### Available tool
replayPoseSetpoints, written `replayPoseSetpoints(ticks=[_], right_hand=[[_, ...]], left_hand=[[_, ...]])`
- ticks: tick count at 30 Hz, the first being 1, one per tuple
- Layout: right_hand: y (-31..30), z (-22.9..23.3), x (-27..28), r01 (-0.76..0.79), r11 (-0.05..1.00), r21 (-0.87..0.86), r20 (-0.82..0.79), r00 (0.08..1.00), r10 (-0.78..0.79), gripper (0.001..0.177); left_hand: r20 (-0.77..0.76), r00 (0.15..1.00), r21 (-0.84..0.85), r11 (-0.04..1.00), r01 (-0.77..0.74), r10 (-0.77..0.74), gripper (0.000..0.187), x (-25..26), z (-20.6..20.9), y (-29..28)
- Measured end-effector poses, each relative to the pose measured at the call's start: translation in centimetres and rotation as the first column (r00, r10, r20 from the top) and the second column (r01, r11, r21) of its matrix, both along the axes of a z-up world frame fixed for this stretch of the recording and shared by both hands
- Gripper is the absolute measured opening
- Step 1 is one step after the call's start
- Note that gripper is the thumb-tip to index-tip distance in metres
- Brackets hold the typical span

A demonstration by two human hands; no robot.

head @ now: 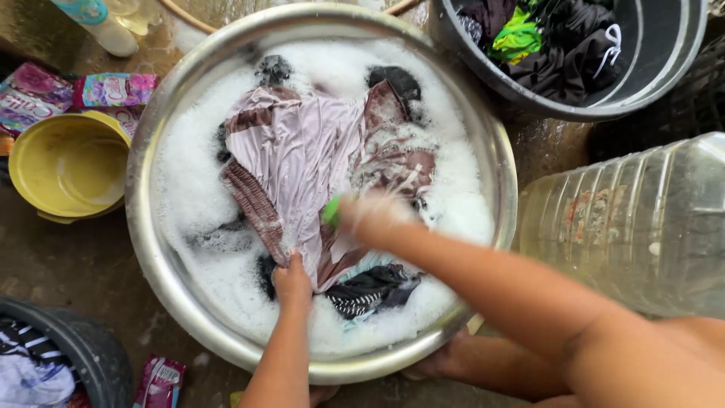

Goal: The person washes clothes in a basin of soapy water, scrubbing a garment with a green brush and their hands before rinsing it.

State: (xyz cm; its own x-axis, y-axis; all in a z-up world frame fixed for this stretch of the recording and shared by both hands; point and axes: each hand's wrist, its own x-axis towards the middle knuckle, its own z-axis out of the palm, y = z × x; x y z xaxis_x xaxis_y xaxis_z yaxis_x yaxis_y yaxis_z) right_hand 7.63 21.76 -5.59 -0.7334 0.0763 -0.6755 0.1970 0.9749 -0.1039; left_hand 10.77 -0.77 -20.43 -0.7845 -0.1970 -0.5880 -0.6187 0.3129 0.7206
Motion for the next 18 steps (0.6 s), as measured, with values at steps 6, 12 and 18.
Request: replayPoseSetpoints(ticks=[6,12,18], right_hand=[[3.0,-1.3,1.7,0.021,0.999,0.045,-0.078,0.997,-0.017,0.023],[-1.7,1.3,3.0,-0.278,0.958,0.063,-0.066,0.957,0.282,0.030],[5.0,-1.5,-0.5,0.242,0.970,-0.019,0.232,0.945,-0.231,0.025]], left_hand=[[0.038,0.999,0.000,1.000,-0.006,0.006,0.058,0.0,1.0,-0.3],[0.026,1.000,0.053,0.999,-0.007,0.005,0.055,1.0,0.7,0.3],[-0.090,0.994,0.098,0.992,0.078,-0.069,0.058,0.3,1.3,-0.4]])
